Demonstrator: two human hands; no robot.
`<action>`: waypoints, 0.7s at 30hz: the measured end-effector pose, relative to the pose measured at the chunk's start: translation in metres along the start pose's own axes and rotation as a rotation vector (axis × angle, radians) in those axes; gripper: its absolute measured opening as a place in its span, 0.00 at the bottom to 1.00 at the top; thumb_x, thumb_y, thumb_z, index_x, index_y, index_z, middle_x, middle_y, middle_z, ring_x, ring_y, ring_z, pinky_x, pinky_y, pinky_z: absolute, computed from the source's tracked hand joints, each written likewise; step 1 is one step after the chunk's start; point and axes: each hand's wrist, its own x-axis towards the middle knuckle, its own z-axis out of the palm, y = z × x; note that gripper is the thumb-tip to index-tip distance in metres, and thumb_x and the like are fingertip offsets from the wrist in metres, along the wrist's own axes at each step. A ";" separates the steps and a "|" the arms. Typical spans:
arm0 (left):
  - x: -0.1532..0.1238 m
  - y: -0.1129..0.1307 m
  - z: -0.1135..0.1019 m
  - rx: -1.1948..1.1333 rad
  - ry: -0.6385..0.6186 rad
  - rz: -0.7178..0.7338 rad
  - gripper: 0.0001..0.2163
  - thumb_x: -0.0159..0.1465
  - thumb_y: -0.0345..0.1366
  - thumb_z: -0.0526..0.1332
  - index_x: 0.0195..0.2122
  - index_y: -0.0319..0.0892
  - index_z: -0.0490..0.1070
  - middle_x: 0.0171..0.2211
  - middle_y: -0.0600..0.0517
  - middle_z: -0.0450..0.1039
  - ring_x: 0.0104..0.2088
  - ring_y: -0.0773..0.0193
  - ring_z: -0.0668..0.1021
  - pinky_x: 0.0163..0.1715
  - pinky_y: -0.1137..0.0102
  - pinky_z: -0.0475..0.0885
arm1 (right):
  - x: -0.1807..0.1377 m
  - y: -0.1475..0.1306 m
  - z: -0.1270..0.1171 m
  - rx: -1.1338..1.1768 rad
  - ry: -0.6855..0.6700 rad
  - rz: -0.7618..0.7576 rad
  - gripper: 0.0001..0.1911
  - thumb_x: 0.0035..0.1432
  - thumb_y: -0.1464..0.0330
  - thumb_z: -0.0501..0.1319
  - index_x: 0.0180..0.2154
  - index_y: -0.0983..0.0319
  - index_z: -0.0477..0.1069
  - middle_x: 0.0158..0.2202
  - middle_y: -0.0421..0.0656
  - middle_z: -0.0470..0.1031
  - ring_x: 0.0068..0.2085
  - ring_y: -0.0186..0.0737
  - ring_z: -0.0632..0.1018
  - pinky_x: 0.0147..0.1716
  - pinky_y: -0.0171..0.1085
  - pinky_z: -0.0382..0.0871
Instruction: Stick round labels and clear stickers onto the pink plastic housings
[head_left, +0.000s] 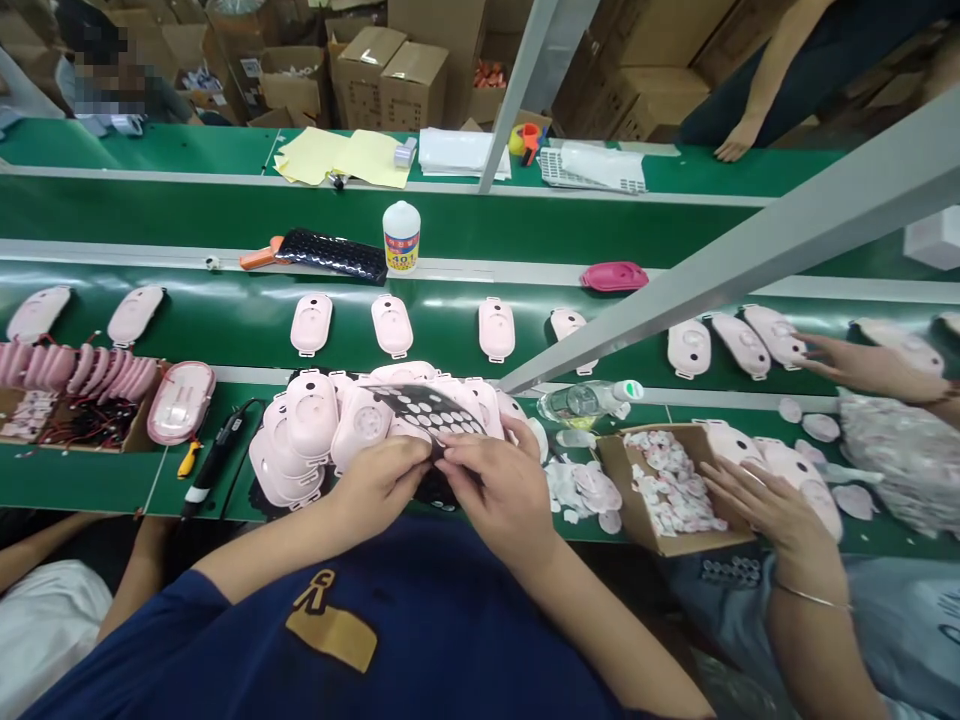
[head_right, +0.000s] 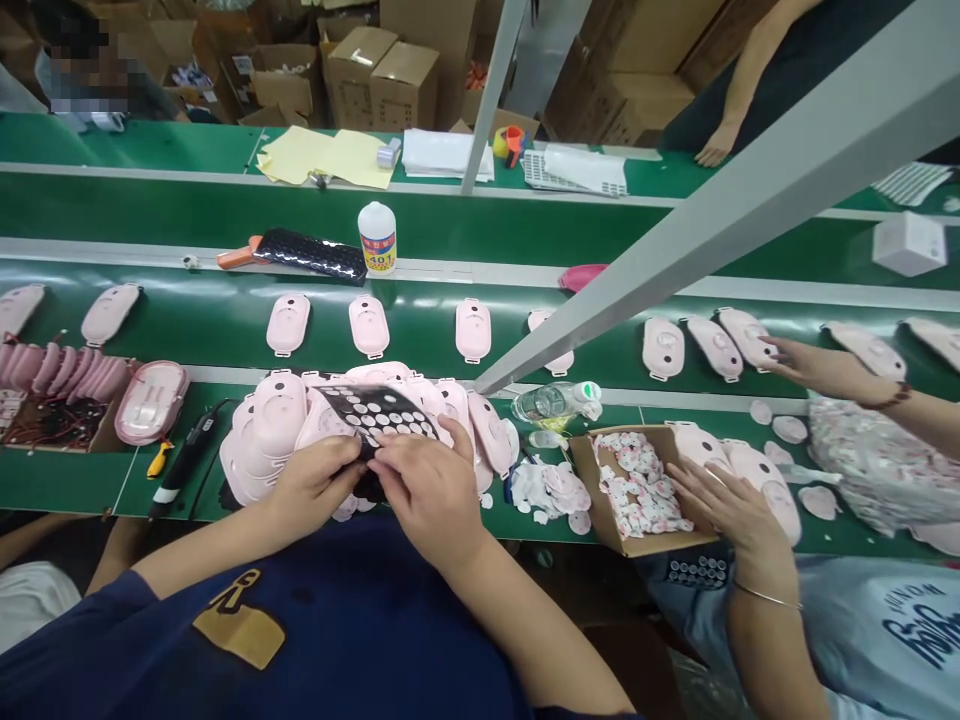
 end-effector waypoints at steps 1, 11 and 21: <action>0.000 0.000 -0.001 0.006 0.007 0.012 0.09 0.68 0.30 0.53 0.33 0.45 0.71 0.32 0.50 0.77 0.34 0.61 0.79 0.37 0.68 0.74 | 0.000 0.000 0.000 -0.004 -0.008 0.001 0.04 0.66 0.69 0.61 0.38 0.53 0.72 0.40 0.37 0.85 0.40 0.40 0.85 0.61 0.49 0.60; -0.016 -0.005 0.006 -0.181 0.194 -0.154 0.13 0.66 0.33 0.60 0.51 0.47 0.68 0.37 0.50 0.79 0.35 0.61 0.81 0.39 0.66 0.76 | 0.001 -0.002 0.006 0.031 -0.053 0.029 0.06 0.65 0.70 0.59 0.41 0.53 0.73 0.36 0.37 0.84 0.37 0.40 0.83 0.64 0.51 0.59; -0.015 -0.004 -0.010 -0.019 0.071 -0.155 0.12 0.64 0.31 0.58 0.43 0.46 0.81 0.39 0.50 0.84 0.39 0.57 0.85 0.43 0.64 0.79 | -0.002 -0.007 0.011 0.013 0.000 -0.037 0.07 0.63 0.73 0.61 0.37 0.54 0.73 0.38 0.36 0.83 0.39 0.37 0.82 0.62 0.49 0.61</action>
